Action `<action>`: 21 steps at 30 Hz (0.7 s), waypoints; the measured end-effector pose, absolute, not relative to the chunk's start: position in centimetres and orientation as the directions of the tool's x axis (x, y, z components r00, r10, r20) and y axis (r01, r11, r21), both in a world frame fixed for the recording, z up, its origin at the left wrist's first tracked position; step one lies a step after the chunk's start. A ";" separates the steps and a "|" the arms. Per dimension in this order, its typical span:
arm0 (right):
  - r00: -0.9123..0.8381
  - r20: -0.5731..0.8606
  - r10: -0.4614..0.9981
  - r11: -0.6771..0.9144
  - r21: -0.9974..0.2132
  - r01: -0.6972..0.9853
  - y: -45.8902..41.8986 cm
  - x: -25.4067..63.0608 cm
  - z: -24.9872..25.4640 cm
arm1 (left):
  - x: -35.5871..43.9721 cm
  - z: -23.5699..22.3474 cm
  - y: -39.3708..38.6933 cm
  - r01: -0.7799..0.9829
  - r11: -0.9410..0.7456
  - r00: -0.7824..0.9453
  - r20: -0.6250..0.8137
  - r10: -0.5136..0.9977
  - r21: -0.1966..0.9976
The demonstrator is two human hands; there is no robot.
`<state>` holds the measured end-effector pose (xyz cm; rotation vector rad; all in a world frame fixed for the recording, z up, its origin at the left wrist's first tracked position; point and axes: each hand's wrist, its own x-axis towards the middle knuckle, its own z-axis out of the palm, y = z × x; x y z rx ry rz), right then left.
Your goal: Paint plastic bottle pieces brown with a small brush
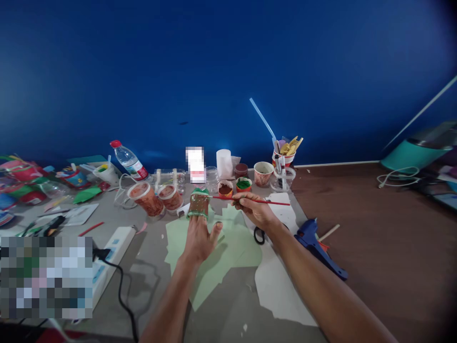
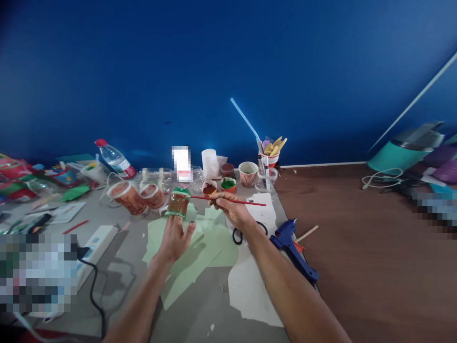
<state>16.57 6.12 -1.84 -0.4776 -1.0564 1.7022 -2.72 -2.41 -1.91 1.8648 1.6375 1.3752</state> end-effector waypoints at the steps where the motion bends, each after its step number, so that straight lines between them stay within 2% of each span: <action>1: -0.388 0.165 0.907 -0.086 -0.829 -0.553 6.1 16.6 -1.9 | -2.7 -1.8 -2.5 0.583 -0.306 -0.116 0.450 0.885 0.753; 4: -0.377 0.157 0.913 -0.088 -0.826 -0.556 6.2 16.6 -2.0 | -2.7 -1.4 -2.6 0.548 -0.315 -0.133 0.453 0.881 0.775; 10: -0.395 0.163 0.904 -0.092 -0.828 -0.553 6.1 16.6 -2.2 | -2.8 -0.5 -2.5 0.621 -0.340 -0.066 0.479 0.875 0.707; 13: -0.380 0.156 0.912 -0.092 -0.825 -0.557 6.2 16.6 -2.4 | -2.9 -0.3 -2.5 0.561 -0.387 -0.085 0.516 0.852 0.732; 16: -0.386 0.166 0.907 -0.087 -0.825 -0.558 6.4 16.7 -2.6 | -3.2 -0.8 -2.5 0.411 -0.384 -0.210 0.495 0.843 0.827; 19: -0.386 0.176 0.906 -0.088 -0.812 -0.577 6.5 16.9 -2.7 | -3.4 -1.3 -2.5 0.152 -0.368 -0.354 0.399 0.846 0.917; 21: -0.394 0.168 0.904 -0.107 -0.802 -0.587 6.5 17.0 -2.7 | -3.2 -1.2 -2.3 -0.034 -0.378 -0.398 0.335 0.854 0.925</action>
